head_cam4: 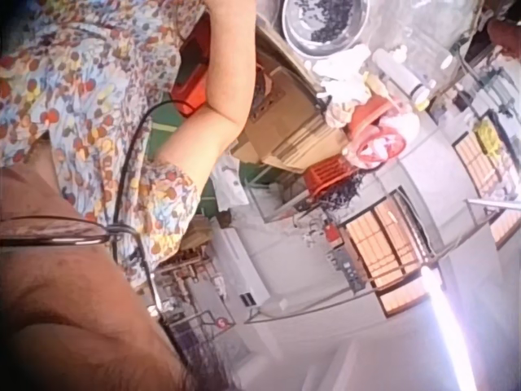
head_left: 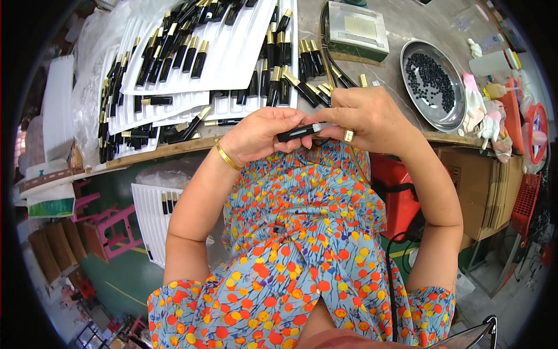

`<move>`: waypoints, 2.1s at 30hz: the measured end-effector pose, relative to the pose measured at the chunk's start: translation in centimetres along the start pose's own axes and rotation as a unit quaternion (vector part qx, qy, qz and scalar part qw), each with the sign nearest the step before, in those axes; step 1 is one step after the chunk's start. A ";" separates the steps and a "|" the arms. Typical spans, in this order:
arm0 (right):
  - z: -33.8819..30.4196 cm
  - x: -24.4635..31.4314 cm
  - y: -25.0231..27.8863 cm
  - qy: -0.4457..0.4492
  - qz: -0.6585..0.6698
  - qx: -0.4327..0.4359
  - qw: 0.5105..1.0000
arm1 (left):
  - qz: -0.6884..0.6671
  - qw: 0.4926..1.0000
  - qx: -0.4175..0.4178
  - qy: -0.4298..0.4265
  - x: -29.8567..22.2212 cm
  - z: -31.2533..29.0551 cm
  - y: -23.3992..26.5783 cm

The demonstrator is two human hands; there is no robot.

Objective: The person assembles cosmetic containers by fitting the inner components and caps onto the casing bodies by hand.

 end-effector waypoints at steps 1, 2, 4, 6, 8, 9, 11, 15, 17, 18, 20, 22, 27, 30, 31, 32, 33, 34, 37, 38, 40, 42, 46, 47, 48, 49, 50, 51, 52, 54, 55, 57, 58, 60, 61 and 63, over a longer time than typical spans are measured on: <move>-0.1 0.1 -0.3 0.001 0.013 -0.019 1.000 | -0.001 1.000 -0.001 0.000 0.0 0.0 0.0; -0.2 0.2 -0.5 0.001 0.025 -0.039 0.999 | 0.004 1.000 -0.001 0.004 0.0 -0.1 -0.1; -0.3 0.6 -0.8 0.000 0.024 -0.038 0.999 | 0.008 1.000 0.000 0.007 0.1 -0.1 -0.2; -0.5 0.8 -0.8 -0.001 0.022 -0.038 0.999 | 0.015 1.000 0.016 0.013 0.1 -0.2 -0.4; -0.7 0.9 -0.8 -0.018 0.006 -0.014 1.000 | 0.127 0.991 -0.042 -0.017 -0.4 -0.9 -1.6; -0.7 1.1 -0.6 -0.019 0.006 -0.014 1.000 | 0.237 0.966 -0.098 -0.047 -0.6 -1.1 -2.0; -0.5 1.4 -0.2 -0.056 -0.006 0.017 0.998 | 0.409 0.888 -0.146 -0.150 -0.7 -0.9 -2.2; -0.7 1.8 -0.1 -0.075 0.002 0.003 0.997 | 0.596 0.726 -0.230 -0.256 -1.0 -1.4 -3.2; -0.8 1.9 0.1 -0.100 0.025 -0.031 0.994 | 0.612 0.711 -0.232 -0.257 -1.4 -1.8 -3.1; -1.2 1.7 0.4 -0.101 0.024 -0.031 0.994 | 0.623 0.697 -0.251 -0.250 -1.7 -2.2 -2.8; -2.7 1.0 2.2 -0.144 -0.016 -0.080 0.986 | 0.634 0.683 -0.270 -0.243 -2.2 -3.6 -1.9; -4.1 0.4 3.5 -0.183 -0.008 -0.085 0.979 | 0.541 0.742 -0.328 -0.220 -2.5 -4.6 -0.5; -2.2 1.2 2.2 -0.177 0.008 -0.125 0.976 | 0.228 0.900 -0.278 -0.247 -1.5 -2.7 -0.4; -1.5 1.4 0.8 -0.202 0.028 -0.182 0.962 | 0.136 0.922 -0.233 -0.277 -0.3 -0.9 -2.0; -1.3 1.7 0.2 -0.210 0.049 -0.195 0.957 | 0.081 0.933 -0.223 -0.271 0.2 -0.3 -2.5; -1.0 1.8 -0.5 -0.205 0.050 -0.197 0.957 | 0.026 0.940 -0.214 -0.264 0.6 0.2 -2.7; -0.9 1.9 -1.1 -0.222 0.069 -0.232 0.945 | -0.024 0.943 -0.191 -0.272 0.9 0.5 -2.8; -0.9 2.1 -1.7 -0.238 0.088 -0.266 0.930 | -0.023 0.942 -0.193 -0.274 1.1 0.7 -2.8; -0.9 2.5 -2.6 -0.261 0.107 -0.258 0.924 | -0.032 0.917 -0.199 -0.344 1.7 1.2 -1.8; -0.8 2.6 -2.8 -0.273 0.112 -0.250 0.922 | -0.031 0.916 -0.201 -0.347 1.8 1.1 -1.6; -1.0 2.9 -2.6 -0.282 0.135 -0.253 0.915 | -0.036 0.921 -0.159 -0.353 1.7 1.1 -1.5; -2.3 2.7 -3.8 -0.335 0.354 -0.359 0.796 | -0.027 0.917 -0.157 -0.365 1.6 0.8 -1.3; -3.1 3.7 -4.2 -0.412 0.535 -0.292 0.678 | -0.014 0.923 -0.141 -0.358 1.5 0.4 -0.8; -3.4 3.7 -4.5 -0.412 0.535 -0.292 0.678 | -0.013 0.923 -0.141 -0.358 1.5 0.4 -0.7; -3.7 3.6 -5.0 -0.414 0.557 -0.308 0.650 | -0.004 0.922 -0.146 -0.357 1.5 0.4 -0.7; -3.9 3.5 -5.3 -0.416 0.579 -0.324 0.622 | 0.006 0.922 -0.152 -0.356 1.5 0.3 -0.6; -4.0 3.6 -5.5 -0.417 0.579 -0.324 0.621 | 0.005 0.922 -0.152 -0.356 1.6 0.3 -0.6; -4.0 3.6 -5.7 -0.428 0.576 -0.323 0.617 | 0.011 0.922 -0.161 -0.353 1.7 0.4 -0.6; -4.0 3.7 -5.9 -0.440 0.573 -0.323 0.612 | 0.016 0.921 -0.171 -0.349 1.7 0.4 -0.6; -3.8 3.8 -6.2 -0.439 0.586 -0.327 0.598 | 0.038 0.920 -0.184 -0.345 1.7 0.4 -0.3; -3.7 4.0 -6.3 -0.436 0.599 -0.330 0.585 | 0.061 0.917 -0.196 -0.342 1.8 0.3 -0.2; -3.7 4.0 -7.0 -0.438 0.604 -0.331 0.578 | 0.068 0.916 -0.199 -0.341 1.8 0.3 0.0; -3.7 4.0 -7.3 -0.437 0.608 -0.331 0.574 | 0.077 0.915 -0.202 -0.342 1.8 0.3 0.1; -3.6 4.0 -7.1 -0.438 0.615 -0.330 0.566 | 0.093 0.909 -0.206 -0.350 1.6 0.5 0.2; -3.5 4.0 -7.1 -0.436 0.614 -0.334 0.566 | 0.090 0.913 -0.200 -0.343 1.7 0.5 0.5; -3.4 4.0 -7.4 -0.433 0.613 -0.339 0.567 | 0.088 0.917 -0.195 -0.336 1.7 0.6 0.5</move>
Point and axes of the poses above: each hand's wrist, its own z-axis towards the middle knuckle, its own y-axis out of the back of the hand, x = y × z, the point moved 2 cm from there along z, towards the middle knuckle, and after that the axes turned 14 degrees about y, right-handed, at the moved point
